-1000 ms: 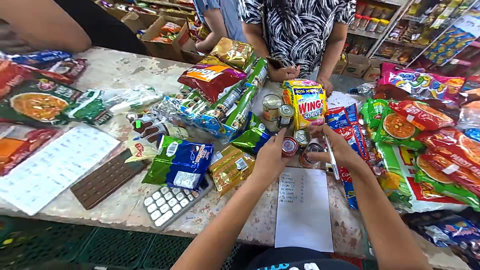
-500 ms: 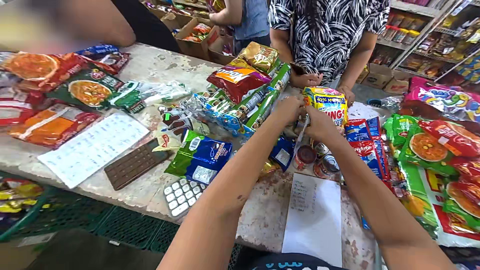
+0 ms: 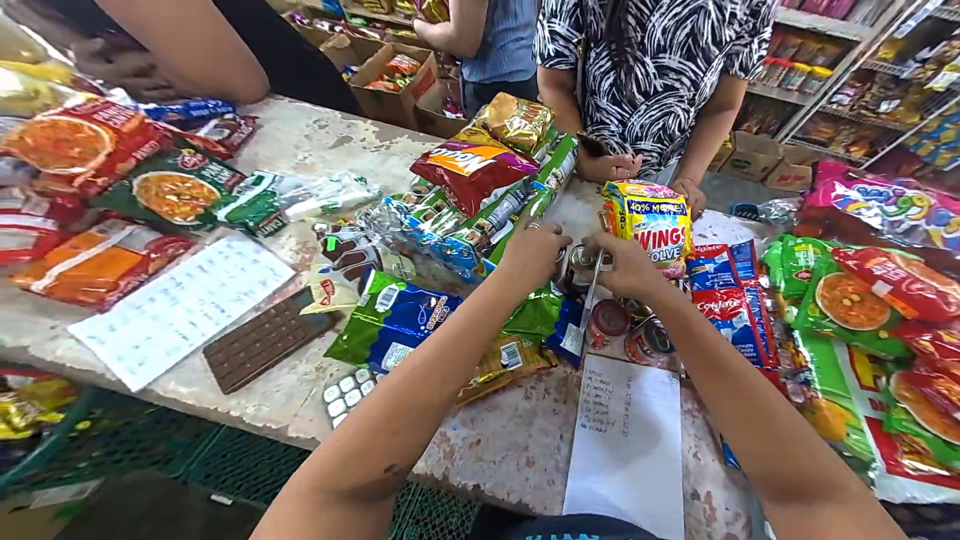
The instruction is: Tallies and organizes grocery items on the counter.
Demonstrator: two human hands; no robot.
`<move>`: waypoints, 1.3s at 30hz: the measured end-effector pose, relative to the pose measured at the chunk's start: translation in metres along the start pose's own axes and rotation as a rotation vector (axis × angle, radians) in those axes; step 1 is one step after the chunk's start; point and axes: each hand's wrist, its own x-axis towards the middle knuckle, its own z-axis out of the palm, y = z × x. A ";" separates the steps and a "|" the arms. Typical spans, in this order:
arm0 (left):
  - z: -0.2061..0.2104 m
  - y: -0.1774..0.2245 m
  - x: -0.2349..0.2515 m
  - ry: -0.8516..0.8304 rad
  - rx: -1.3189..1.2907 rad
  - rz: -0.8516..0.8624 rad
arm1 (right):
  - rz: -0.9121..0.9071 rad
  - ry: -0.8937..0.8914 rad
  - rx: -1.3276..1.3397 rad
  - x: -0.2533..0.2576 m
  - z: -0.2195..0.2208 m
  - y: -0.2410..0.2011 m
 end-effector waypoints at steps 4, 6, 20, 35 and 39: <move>-0.003 -0.006 -0.028 0.155 -0.182 0.070 | -0.109 0.169 0.010 -0.016 -0.003 0.026; -0.015 -0.020 -0.044 0.416 -0.242 0.086 | -0.038 0.222 0.053 -0.025 -0.012 0.025; -0.135 -0.152 0.067 0.403 -0.453 -0.433 | 0.477 0.370 0.631 0.092 -0.017 -0.073; -0.098 -0.219 0.138 -0.045 -0.873 -0.415 | 0.894 0.295 1.110 0.185 0.012 -0.005; -0.104 -0.234 0.121 -0.051 -1.024 -0.457 | 0.791 0.252 1.012 0.184 0.012 -0.027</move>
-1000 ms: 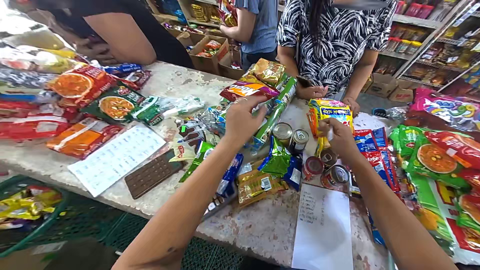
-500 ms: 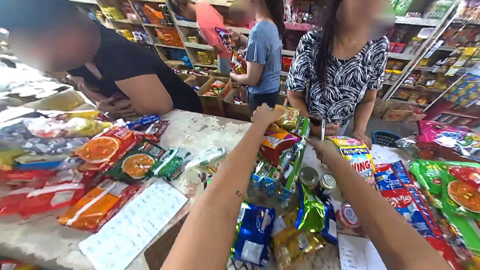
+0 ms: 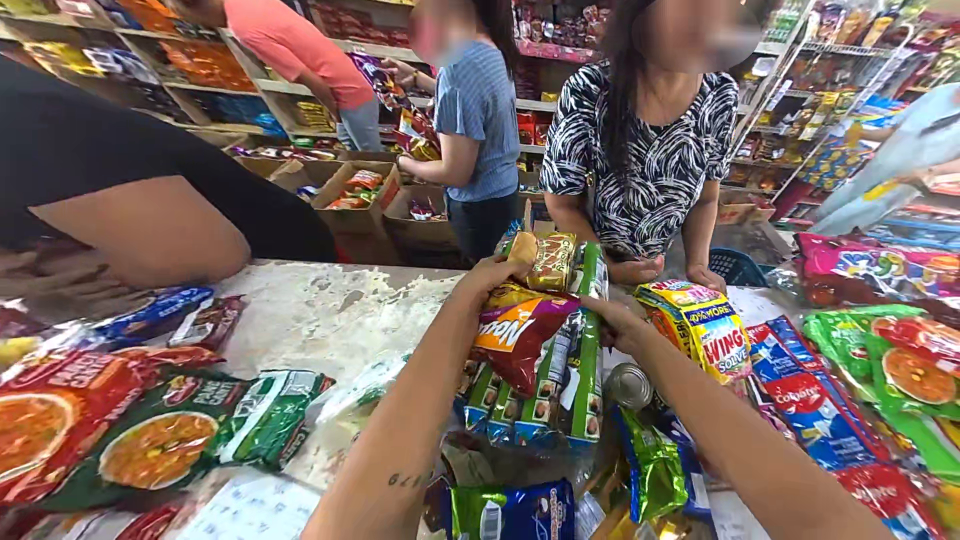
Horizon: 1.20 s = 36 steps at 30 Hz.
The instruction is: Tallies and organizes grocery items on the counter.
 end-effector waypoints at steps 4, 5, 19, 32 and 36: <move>-0.010 -0.002 -0.016 -0.016 -0.079 0.006 | -0.143 0.175 -0.062 -0.034 0.034 -0.002; -0.013 -0.003 -0.019 -0.038 -0.101 0.021 | -0.202 0.227 -0.080 -0.038 0.037 -0.001; -0.022 -0.051 -0.069 -0.092 -0.517 -0.008 | -0.774 0.702 -0.087 -0.226 -0.010 -0.086; 0.047 -0.007 -0.127 -0.034 0.554 0.044 | -0.962 0.951 -0.038 -0.441 -0.211 -0.109; 0.060 0.025 -0.146 0.051 0.721 0.143 | -0.916 1.185 -0.342 -0.507 -0.301 -0.106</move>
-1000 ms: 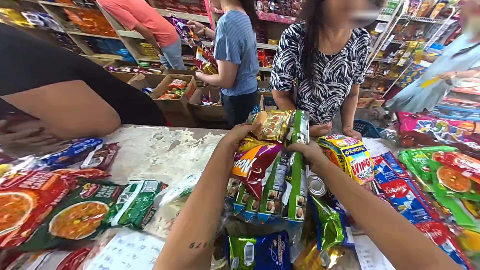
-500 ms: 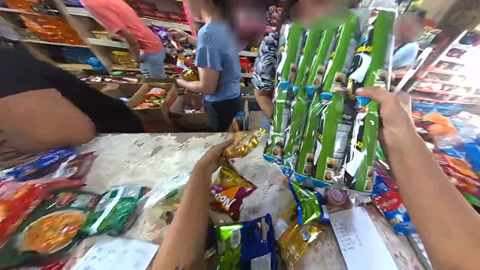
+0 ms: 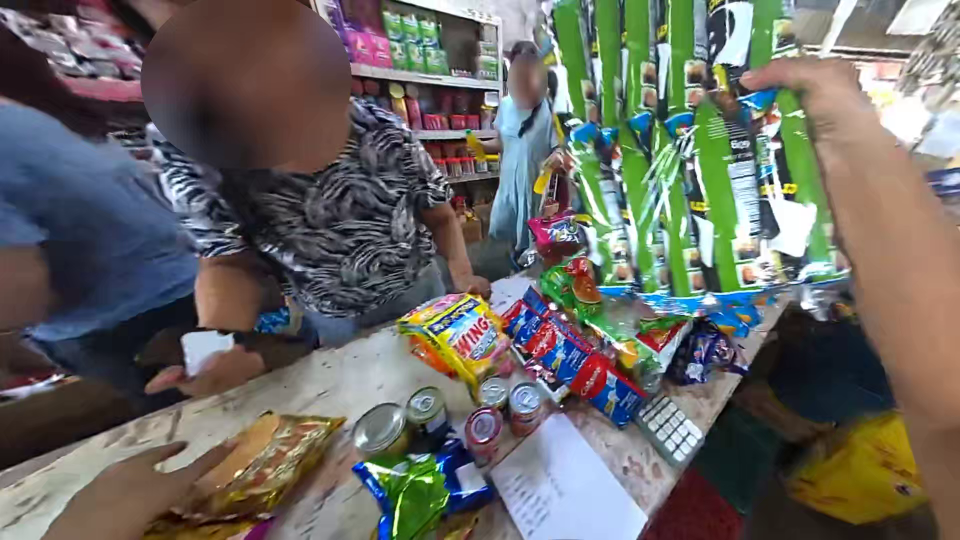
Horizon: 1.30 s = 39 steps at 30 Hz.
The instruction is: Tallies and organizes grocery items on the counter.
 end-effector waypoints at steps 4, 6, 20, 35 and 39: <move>0.020 0.084 0.002 0.259 -0.100 0.457 | 0.010 -0.008 -0.129 0.072 -0.068 0.062; 0.051 0.147 0.001 0.228 -0.224 0.627 | 0.081 0.002 -0.123 0.086 -0.078 0.080; 0.262 0.442 -0.033 -0.178 -0.020 0.912 | 0.344 -0.333 -0.133 0.155 -0.057 0.208; 0.304 0.416 -0.032 -0.022 -0.349 0.994 | 0.499 -0.681 -0.490 0.117 -0.014 0.274; 0.290 0.412 -0.031 -0.108 -0.422 0.942 | 0.243 -0.613 -0.652 0.120 -0.030 0.253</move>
